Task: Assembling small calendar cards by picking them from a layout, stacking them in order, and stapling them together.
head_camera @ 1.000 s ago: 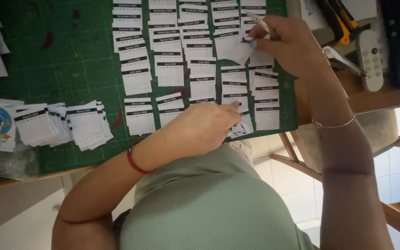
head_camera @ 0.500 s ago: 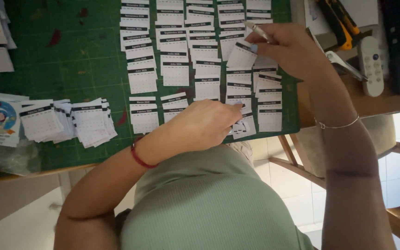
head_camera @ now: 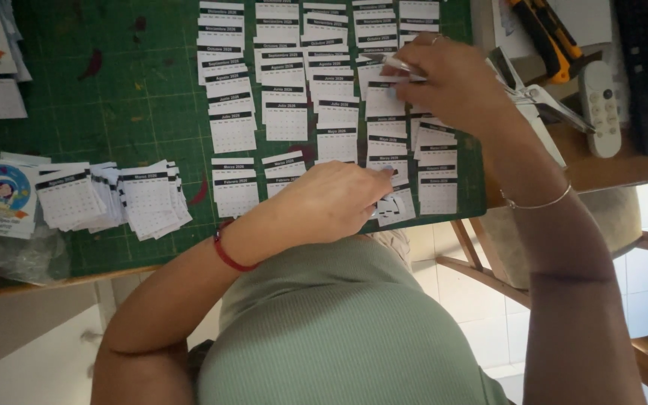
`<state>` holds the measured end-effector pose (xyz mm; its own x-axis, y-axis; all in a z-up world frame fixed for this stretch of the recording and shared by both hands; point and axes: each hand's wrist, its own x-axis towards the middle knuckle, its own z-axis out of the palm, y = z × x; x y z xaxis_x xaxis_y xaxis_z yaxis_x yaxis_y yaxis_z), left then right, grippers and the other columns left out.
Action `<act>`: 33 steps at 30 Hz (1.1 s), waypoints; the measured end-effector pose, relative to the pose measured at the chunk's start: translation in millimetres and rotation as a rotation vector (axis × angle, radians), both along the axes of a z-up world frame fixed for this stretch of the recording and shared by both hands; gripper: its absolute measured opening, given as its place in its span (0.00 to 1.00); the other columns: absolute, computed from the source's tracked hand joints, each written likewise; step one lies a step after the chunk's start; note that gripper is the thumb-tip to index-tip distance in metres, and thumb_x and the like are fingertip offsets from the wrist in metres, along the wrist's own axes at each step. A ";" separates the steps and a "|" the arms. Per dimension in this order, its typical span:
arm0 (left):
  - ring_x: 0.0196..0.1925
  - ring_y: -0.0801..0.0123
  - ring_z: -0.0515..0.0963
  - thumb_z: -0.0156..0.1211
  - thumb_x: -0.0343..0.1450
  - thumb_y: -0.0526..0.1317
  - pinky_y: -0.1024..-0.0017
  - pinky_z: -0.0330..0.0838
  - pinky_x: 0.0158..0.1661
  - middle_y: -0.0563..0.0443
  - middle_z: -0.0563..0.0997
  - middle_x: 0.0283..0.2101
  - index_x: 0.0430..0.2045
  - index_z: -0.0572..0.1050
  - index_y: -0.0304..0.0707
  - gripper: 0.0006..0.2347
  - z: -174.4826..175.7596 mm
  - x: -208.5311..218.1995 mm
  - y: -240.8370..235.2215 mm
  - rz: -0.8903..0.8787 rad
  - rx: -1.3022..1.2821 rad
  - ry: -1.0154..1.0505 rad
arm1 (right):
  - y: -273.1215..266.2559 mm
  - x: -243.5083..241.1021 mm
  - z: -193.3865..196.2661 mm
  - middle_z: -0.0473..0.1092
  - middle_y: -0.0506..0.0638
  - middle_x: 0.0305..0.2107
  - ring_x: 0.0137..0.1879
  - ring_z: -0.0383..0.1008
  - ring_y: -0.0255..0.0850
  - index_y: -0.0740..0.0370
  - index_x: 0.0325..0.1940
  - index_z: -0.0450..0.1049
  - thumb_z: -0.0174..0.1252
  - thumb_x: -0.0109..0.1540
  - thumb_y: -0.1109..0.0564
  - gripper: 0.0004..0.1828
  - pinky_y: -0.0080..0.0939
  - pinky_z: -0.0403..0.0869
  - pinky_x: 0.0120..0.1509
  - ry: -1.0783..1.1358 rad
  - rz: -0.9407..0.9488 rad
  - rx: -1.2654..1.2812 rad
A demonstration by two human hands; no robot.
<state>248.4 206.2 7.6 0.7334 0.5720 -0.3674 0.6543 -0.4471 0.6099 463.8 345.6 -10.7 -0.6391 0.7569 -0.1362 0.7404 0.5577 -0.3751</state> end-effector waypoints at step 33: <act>0.59 0.54 0.84 0.63 0.76 0.30 0.59 0.75 0.60 0.46 0.83 0.51 0.57 0.80 0.39 0.15 -10.5 -62.2 -85.3 0.783 -0.137 -0.958 | -167.4 -26.6 11.8 0.80 0.61 0.39 0.45 0.83 0.53 0.72 0.49 0.83 0.63 0.65 0.68 0.09 0.49 0.78 0.48 0.907 -0.019 -0.318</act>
<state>186.3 120.9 -2.9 0.2184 0.9752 0.0361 -0.0173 -0.0331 0.9993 437.2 178.2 1.1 -0.5902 0.7813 0.2032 0.1018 0.3217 -0.9414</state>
